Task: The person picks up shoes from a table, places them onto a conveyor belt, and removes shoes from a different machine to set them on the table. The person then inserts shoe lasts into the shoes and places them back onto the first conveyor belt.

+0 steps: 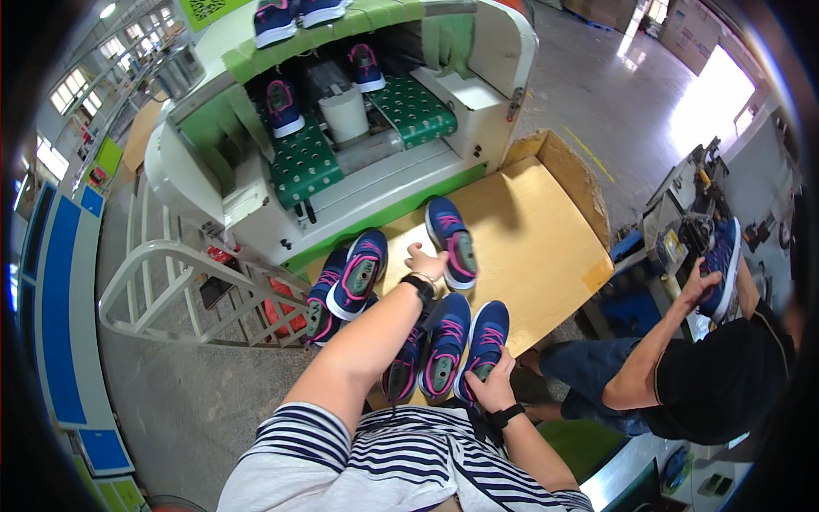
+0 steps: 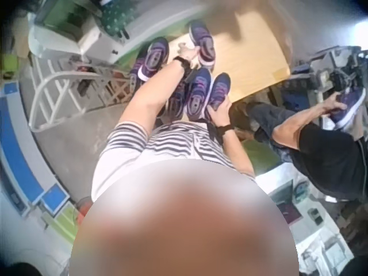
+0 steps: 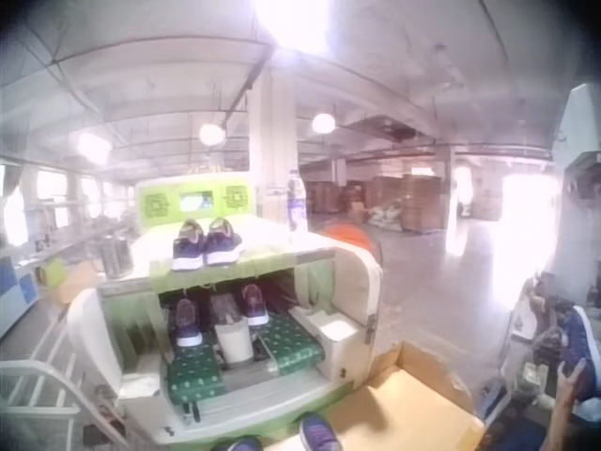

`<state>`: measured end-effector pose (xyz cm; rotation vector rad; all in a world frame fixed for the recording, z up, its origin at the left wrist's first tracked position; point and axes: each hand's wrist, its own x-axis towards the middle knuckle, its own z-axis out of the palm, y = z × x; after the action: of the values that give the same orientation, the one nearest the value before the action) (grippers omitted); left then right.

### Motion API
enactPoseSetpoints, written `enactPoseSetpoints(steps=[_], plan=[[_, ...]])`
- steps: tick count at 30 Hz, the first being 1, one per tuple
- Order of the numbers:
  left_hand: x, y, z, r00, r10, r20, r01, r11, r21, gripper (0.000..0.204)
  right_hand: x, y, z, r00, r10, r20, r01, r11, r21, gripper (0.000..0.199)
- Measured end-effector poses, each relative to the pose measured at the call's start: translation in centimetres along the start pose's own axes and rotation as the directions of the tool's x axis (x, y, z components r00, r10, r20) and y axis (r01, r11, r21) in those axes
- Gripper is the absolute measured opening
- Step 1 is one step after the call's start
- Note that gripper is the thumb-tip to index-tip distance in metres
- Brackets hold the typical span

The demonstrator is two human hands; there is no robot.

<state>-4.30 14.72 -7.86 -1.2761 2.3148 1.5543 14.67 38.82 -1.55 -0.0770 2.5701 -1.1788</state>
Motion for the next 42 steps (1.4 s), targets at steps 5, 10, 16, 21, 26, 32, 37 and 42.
enactPoseSetpoints(steps=[5, 10, 16, 21, 26, 32, 37, 42], plan=[[-2.7, 1.8, 3.5, 0.979, 0.048, 0.198, -0.022, 0.991, -0.133, 0.133, -0.1, 0.9, -0.1, 1.000, 0.001, -0.009, -0.002, 0.999, -0.038, 0.095], [-3.8, 2.6, 4.6, 0.982, -0.049, 0.184, 0.054, 0.998, -0.023, 0.134, -0.4, 1.6, 0.6, 1.000, -0.020, -0.001, 0.020, 0.998, -0.066, 0.099], [0.8, 1.2, 1.9, 0.952, 0.302, -0.041, -0.302, 0.918, -0.256, 0.099, -0.4, 0.7, 1.6, 0.997, -0.081, -0.010, 0.080, 0.996, -0.028, 0.096], [-2.1, 3.8, -9.2, 0.899, 0.124, 0.420, 0.144, 0.822, -0.550, 0.079, -0.3, 0.5, 0.3, 0.999, -0.046, -0.028, 0.045, 0.999, -0.018, 0.092], [-10.6, 0.4, -15.9, 0.886, 0.392, 0.249, -0.295, 0.889, -0.350, 0.082, -0.3, 1.2, 0.3, 0.998, -0.033, -0.045, 0.032, 0.999, -0.030, 0.091], [-16.8, -5.1, -18.4, 0.612, 0.677, 0.409, -0.746, 0.322, 0.583, 0.077, -0.4, 1.2, 0.0, 0.999, -0.039, -0.008, 0.039, 0.996, -0.078, 0.092], [-19.2, -4.2, -18.9, 0.628, 0.691, 0.358, -0.753, 0.423, 0.505, 0.059, -0.2, 0.1, -0.3, 1.000, -0.009, 0.011, 0.010, 0.996, -0.088, 0.094], [-19.1, -3.6, -18.5, 0.500, 0.754, 0.426, -0.862, 0.389, 0.324, 0.045, -0.3, 0.8, 0.3, 0.999, -0.037, -0.012, 0.036, 0.996, -0.083, 0.094]])
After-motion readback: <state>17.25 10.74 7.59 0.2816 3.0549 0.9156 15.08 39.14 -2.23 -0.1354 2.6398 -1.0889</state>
